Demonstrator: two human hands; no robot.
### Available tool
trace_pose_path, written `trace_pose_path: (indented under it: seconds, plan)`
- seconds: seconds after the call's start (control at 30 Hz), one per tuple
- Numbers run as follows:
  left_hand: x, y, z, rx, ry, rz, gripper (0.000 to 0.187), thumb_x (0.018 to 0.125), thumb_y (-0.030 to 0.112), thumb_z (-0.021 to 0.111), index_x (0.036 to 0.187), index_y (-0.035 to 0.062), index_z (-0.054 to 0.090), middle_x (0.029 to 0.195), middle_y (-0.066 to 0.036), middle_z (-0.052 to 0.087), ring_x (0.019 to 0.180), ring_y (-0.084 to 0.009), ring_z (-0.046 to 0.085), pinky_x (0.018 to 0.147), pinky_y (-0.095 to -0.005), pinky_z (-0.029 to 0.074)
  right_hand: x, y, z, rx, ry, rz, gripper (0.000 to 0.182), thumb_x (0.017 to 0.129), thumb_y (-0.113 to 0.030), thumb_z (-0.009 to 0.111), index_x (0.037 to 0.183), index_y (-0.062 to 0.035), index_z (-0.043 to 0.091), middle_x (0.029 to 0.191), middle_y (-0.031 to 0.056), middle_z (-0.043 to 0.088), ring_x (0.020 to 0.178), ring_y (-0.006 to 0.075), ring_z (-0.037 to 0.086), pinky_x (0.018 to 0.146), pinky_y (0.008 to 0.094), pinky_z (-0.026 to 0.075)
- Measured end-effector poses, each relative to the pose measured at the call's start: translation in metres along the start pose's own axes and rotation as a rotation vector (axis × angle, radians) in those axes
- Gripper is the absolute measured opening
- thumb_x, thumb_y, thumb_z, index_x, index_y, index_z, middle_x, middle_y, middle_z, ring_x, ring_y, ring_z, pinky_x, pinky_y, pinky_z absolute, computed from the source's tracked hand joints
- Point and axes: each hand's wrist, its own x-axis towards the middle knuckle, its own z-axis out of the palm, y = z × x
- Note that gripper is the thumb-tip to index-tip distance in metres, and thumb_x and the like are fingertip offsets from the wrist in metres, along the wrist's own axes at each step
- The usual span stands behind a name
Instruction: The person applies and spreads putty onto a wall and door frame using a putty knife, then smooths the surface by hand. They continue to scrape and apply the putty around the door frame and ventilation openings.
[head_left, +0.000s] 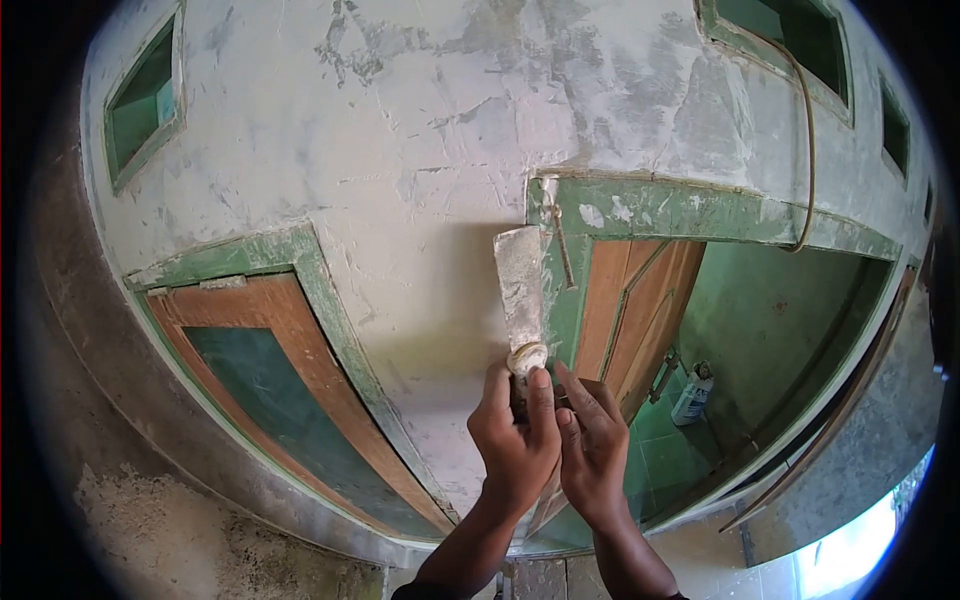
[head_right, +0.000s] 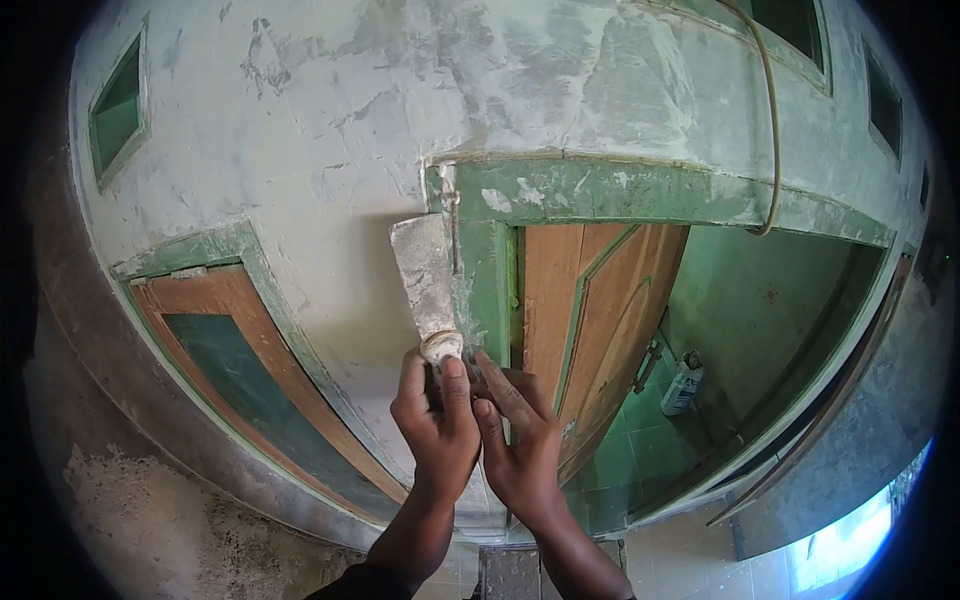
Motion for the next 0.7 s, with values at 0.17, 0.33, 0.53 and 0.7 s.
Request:
trace_pose_path:
  seconds: [0.17, 0.33, 0.53, 0.7]
  plan:
    - [0.011, 0.009, 0.008, -0.020, -0.015, -0.014, 0.022, 0.098, 0.019, 0.051, 0.094, -0.0028, 0.050, 0.069, -0.007, 0.054, 0.060, -0.0118, 0.051, 0.054, -0.0281, 0.042, 0.001, 0.010, 0.004, -0.010, -0.017, -0.069, 0.037, 0.093, -0.006, 0.055, 0.130, -0.0039, 0.056, 0.108, 0.0172, 0.059, 0.094, 0.0274, 0.062, 0.081, 0.0343, 0.049]
    - [0.011, 0.009, 0.007, -0.083, -0.062, -0.057, 0.023, 0.099, 0.020, 0.047, 0.094, -0.0022, 0.048, 0.075, -0.009, 0.053, 0.066, -0.0124, 0.049, 0.058, -0.0292, 0.041, -0.002, 0.011, 0.005, 0.020, 0.002, -0.029, 0.040, 0.089, -0.001, 0.056, 0.129, -0.0037, 0.057, 0.107, 0.0177, 0.060, 0.093, 0.0284, 0.062, 0.081, 0.0344, 0.049]
    - [0.007, 0.013, 0.002, -0.103, -0.067, -0.074, 0.021, 0.100, 0.019, 0.046, 0.095, -0.0016, 0.048, 0.076, -0.006, 0.051, 0.068, -0.0104, 0.048, 0.059, -0.0269, 0.040, -0.007, 0.011, 0.007, 0.044, -0.004, -0.058, 0.042, 0.087, -0.001, 0.057, 0.128, -0.0041, 0.058, 0.104, 0.0181, 0.062, 0.091, 0.0292, 0.063, 0.081, 0.0350, 0.050]
    - [0.013, 0.022, -0.005, -0.131, -0.091, -0.117, 0.019, 0.100, 0.017, 0.045, 0.094, 0.0001, 0.048, 0.075, -0.003, 0.050, 0.067, -0.0061, 0.045, 0.057, -0.0237, 0.037, -0.003, -0.004, 0.001, 0.057, -0.025, -0.058, 0.043, 0.085, 0.000, 0.059, 0.128, -0.0037, 0.058, 0.101, 0.0182, 0.061, 0.090, 0.0287, 0.063, 0.081, 0.0350, 0.051]
